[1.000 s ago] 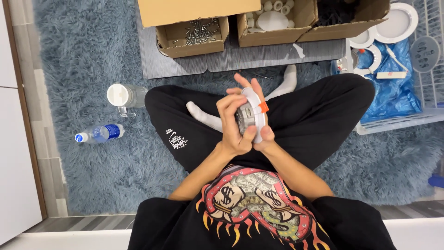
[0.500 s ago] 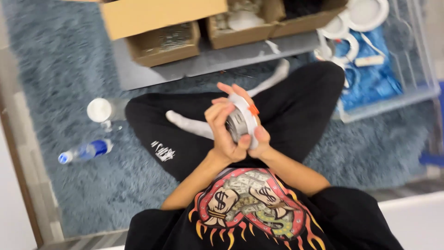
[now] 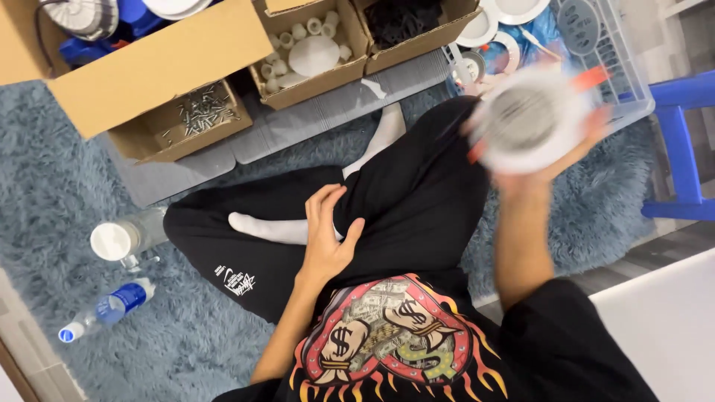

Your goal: The person sits on a rug and repeatedly assembles round LED light fixtures by hand. They pick a white ring, place a diffuser, add the LED module, and secure the back cover, then place the finished unit aside and repeat the process with new parts from nearby boxes.

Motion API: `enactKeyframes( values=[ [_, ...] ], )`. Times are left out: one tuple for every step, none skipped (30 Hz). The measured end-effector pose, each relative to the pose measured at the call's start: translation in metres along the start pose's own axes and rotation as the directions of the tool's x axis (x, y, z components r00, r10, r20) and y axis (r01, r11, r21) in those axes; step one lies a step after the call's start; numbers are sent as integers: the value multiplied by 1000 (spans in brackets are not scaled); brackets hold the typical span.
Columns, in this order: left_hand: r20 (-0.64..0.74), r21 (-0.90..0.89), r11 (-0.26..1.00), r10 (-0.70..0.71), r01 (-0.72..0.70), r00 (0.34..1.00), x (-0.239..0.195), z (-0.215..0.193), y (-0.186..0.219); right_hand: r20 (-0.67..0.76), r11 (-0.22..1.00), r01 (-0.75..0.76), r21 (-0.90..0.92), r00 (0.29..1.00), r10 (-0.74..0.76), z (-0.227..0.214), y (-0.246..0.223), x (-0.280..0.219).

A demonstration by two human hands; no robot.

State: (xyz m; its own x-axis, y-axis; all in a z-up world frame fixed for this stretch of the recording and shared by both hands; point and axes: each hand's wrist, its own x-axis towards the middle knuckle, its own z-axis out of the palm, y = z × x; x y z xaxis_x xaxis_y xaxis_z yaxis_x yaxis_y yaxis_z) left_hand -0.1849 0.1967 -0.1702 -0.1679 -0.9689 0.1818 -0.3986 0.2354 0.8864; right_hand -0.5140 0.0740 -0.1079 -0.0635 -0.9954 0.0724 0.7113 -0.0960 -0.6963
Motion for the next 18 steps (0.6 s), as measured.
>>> enactKeyframes(
  values=[
    [35,56,997,-47,45,998,3,-2,0,-37,958,219,-184,973,-230,-23,-16,18],
    [38,54,997,-48,46,998,1,2,-6,-40,958,218,-186,972,-230,-31,-23,43],
    [124,104,992,-80,67,989,-1,5,-12,-149,957,156,-244,969,-196,-40,-30,68],
    [207,156,984,-115,83,971,-2,8,-18,-260,952,91,-293,950,-171,-48,-38,93],
    [208,156,984,-114,82,971,-5,13,-26,-260,952,93,-293,950,-173,-128,-25,115],
    [261,209,977,-97,42,961,-8,18,-34,-93,864,173,-473,965,-244,-201,-20,140],
    [311,261,965,-85,1,947,-11,22,-41,87,739,269,-618,957,-276,-262,-16,172],
    [309,264,965,-87,3,947,-12,24,-45,88,741,269,-616,957,-275,-264,-12,183],
    [340,271,962,-73,-23,938,-13,26,-50,88,665,254,-702,958,-273,-265,-8,193],
    [370,277,960,-59,-49,927,-14,27,-54,88,581,236,-779,958,-272,-267,-3,204],
    [366,281,958,-60,-49,928,-14,26,-57,91,584,239,-776,958,-271,-266,1,214],
    [406,296,955,-113,-14,907,-14,26,-60,93,442,209,-872,959,-269,-266,5,224],
    [446,311,950,-167,23,879,-16,26,-62,92,286,169,-943,960,-264,-266,10,231],
    [444,312,950,-171,27,879,-17,26,-66,93,288,169,-943,961,-260,-267,14,237],
    [441,328,944,-181,29,879,-17,27,-71,92,121,126,-985,962,-256,-268,18,244],
    [438,344,938,-190,32,878,-18,27,-75,91,-49,81,-995,963,-252,-268,22,250],
    [434,346,938,-194,36,880,-16,26,-75,94,-48,84,-995,964,-248,-269,27,260],
    [423,336,941,-185,36,887,-13,25,-75,95,-217,41,-975,965,-243,-269,33,269]
  ],
)
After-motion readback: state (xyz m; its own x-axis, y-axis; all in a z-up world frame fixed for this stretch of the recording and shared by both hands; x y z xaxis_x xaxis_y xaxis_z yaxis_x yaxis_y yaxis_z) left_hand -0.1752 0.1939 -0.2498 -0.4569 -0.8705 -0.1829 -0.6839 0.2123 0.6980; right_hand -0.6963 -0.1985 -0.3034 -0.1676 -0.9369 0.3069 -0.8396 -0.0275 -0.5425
